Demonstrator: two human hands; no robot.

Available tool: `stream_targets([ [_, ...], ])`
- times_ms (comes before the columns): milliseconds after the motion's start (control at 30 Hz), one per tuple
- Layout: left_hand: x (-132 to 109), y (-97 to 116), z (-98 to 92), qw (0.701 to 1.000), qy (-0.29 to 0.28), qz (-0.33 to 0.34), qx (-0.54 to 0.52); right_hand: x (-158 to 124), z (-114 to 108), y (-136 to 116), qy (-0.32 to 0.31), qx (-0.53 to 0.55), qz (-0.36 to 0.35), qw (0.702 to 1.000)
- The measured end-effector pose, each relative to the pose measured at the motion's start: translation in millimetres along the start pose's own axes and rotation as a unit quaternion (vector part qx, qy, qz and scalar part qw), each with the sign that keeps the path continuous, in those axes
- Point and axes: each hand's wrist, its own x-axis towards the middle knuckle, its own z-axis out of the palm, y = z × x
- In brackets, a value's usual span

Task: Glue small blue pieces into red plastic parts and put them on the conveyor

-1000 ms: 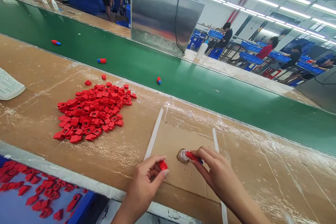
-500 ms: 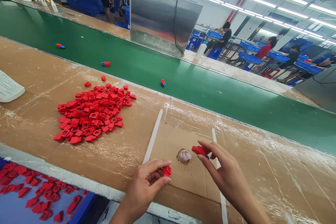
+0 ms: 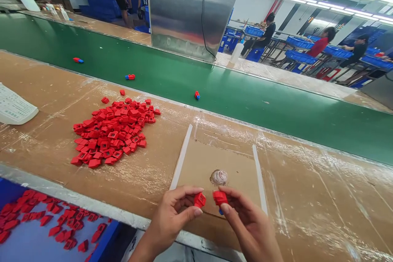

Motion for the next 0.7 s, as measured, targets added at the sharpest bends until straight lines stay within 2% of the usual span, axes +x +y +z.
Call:
stream_targets([
  [133,0,3,1.6,1.0,0.0,-0.003,0.005,-2,19,5,-0.001,0.047,0.008,0.999],
  [333,-2,2,1.6,1.0,-0.003,0.003,-0.005,0,21,8,-0.028,0.063,-0.002,0.998],
  [567,-1,1,1.5,1.0,-0.016,0.005,0.001,-1,21,5,-0.038,0.016,-0.009,0.999],
  [700,0,1,1.6,1.0,-0.017,0.012,0.021,0,20,2,-0.013,-0.038,-0.037,0.999],
])
